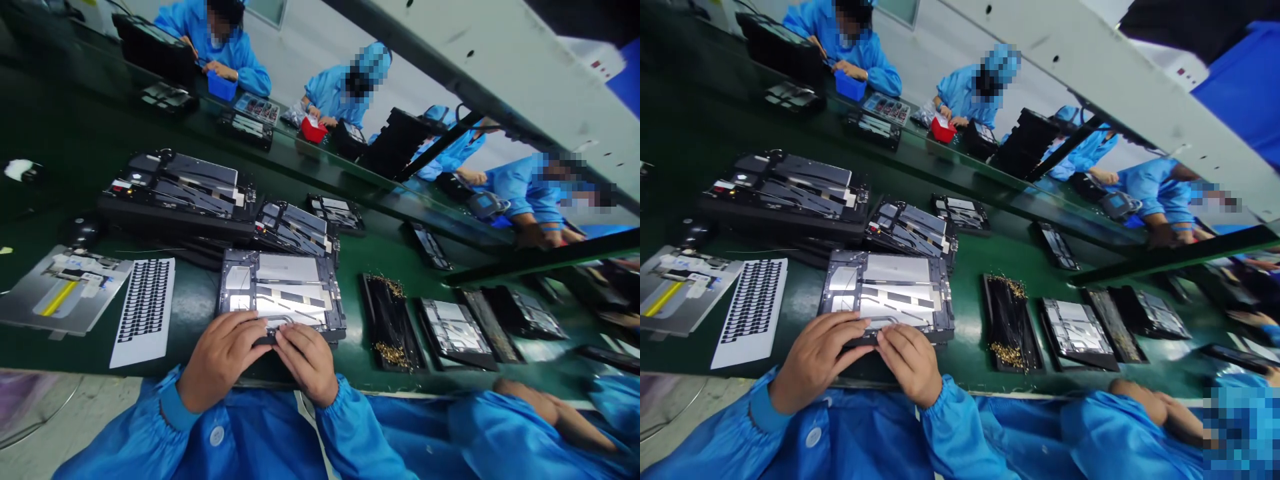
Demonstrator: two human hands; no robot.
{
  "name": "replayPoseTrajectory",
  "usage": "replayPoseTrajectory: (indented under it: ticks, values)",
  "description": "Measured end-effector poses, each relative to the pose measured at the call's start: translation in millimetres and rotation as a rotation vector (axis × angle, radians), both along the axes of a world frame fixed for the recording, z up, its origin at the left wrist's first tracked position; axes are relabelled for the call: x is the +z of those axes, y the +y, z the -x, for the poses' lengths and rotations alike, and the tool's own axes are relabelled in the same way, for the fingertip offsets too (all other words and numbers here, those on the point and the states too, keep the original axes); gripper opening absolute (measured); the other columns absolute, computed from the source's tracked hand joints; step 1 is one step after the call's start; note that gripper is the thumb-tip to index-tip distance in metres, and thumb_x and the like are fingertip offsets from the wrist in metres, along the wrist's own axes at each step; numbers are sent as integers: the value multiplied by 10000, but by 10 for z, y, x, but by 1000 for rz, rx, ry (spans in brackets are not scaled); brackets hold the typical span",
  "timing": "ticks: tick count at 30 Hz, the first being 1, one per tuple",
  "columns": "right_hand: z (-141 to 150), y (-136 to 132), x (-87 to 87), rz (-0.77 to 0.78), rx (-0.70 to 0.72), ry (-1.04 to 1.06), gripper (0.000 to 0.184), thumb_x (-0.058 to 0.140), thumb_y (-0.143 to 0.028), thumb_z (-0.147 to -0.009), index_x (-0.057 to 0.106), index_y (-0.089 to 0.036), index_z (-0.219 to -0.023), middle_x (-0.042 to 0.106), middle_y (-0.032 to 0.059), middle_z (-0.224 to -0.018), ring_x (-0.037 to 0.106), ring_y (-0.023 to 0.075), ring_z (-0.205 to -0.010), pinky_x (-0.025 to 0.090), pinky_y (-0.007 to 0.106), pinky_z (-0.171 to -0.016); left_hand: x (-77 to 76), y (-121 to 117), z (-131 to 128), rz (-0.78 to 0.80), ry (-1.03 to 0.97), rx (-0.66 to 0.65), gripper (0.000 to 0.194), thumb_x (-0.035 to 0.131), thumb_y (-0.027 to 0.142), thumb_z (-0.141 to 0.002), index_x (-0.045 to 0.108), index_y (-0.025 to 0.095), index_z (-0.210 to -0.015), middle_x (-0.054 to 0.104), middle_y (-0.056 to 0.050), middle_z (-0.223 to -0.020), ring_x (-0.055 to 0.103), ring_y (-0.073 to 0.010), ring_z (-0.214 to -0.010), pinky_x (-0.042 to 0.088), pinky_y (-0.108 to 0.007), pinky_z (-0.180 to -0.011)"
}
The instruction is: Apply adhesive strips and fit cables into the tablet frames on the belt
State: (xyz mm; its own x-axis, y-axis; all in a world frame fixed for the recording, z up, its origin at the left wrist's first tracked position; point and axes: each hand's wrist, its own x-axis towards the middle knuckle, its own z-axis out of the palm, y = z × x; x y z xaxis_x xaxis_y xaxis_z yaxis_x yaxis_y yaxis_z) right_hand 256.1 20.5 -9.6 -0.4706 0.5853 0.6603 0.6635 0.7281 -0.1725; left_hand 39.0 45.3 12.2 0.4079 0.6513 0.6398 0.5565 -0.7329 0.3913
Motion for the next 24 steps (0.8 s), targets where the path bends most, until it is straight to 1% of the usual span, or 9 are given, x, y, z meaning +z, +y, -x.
replayPoseTrajectory:
  ticks: [6, 8, 10, 11, 13, 16, 18, 21, 24]
  values:
    - [-22, -61, 44, 10, -30, -64, 445, 599, -109, -967, 596, -214, -1399, 712, 127, -1123, 678, 258, -1075, 620, 427, -859, 6, -63, -61, 3, -41, -3, 230, 636, 243, -964, 557, 164, -1166, 757, -57, -1045, 685, -199, -1107, 545, -360, -981]
    - [8, -137, 86, 4, -75, -90, 398, 629, -129, -955, 639, -230, -1340, 682, 131, -1145, 663, 273, -1072, 602, 444, -843, 2, -125, 19, -21, -19, -10, 272, 631, 288, -970, 547, 171, -1201, 749, -64, -1127, 629, -206, -1234, 510, -375, -1064]
    - [119, -250, 118, -31, -112, -80, 350, 699, -151, -915, 676, -233, -1255, 649, 130, -1192, 637, 286, -1100, 576, 458, -878, -38, -227, 230, -12, -24, 30, 282, 608, 281, -974, 546, 188, -1233, 718, -75, -1244, 556, -214, -1338, 454, -411, -1137]
    - [222, -314, 125, -44, -91, -52, 319, 716, -152, -902, 687, -228, -1210, 639, 123, -1202, 628, 283, -1111, 565, 448, -899, -78, -293, 387, 19, -35, 92, 274, 583, 252, -975, 548, 207, -1244, 705, -67, -1277, 543, -212, -1353, 435, -426, -1154]
    - [535, -425, 112, 4, 56, 21, 228, 679, -144, -924, 686, -208, -1142, 644, 104, -1171, 627, 251, -1094, 561, 399, -910, -195, -436, 773, 125, -44, 279, 315, 511, 180, -971, 541, 251, -1276, 701, -39, -1287, 554, -200, -1338, 412, -446, -1164]
    - [1202, -419, 1, 287, 278, 49, 183, 551, -148, -994, 659, -187, -1136, 672, 90, -1108, 634, 213, -1017, 573, 354, -873, -432, -598, 1346, 281, 13, 486, 429, 441, 160, -972, 477, 255, -1389, 668, -52, -1343, 535, -225, -1363, 367, -506, -1184]
    - [1644, -267, -119, 448, 281, 36, 157, 533, -169, -1006, 646, -187, -1113, 677, 87, -1073, 627, 211, -976, 577, 356, -852, -575, -644, 1589, 330, 56, 515, 475, 431, 180, -980, 422, 235, -1451, 628, -79, -1404, 514, -246, -1386, 337, -535, -1195]
    - [2110, 47, -290, 527, 217, -18, 96, 567, -166, -990, 642, -182, -1048, 660, 83, -1040, 608, 212, -958, 567, 356, -850, -705, -650, 1695, 359, 100, 532, 545, 426, 198, -991, 314, 222, -1524, 619, -87, -1419, 514, -229, -1389, 309, -517, -1212]
    - [2349, 266, -360, 522, 184, -99, 66, 597, -160, -972, 651, -168, -1009, 645, 92, -1025, 587, 227, -942, 551, 364, -832, -746, -631, 1661, 352, 113, 547, 618, 422, 208, -998, 197, 189, -1574, 624, -107, -1412, 518, -228, -1385, 300, -511, -1214]
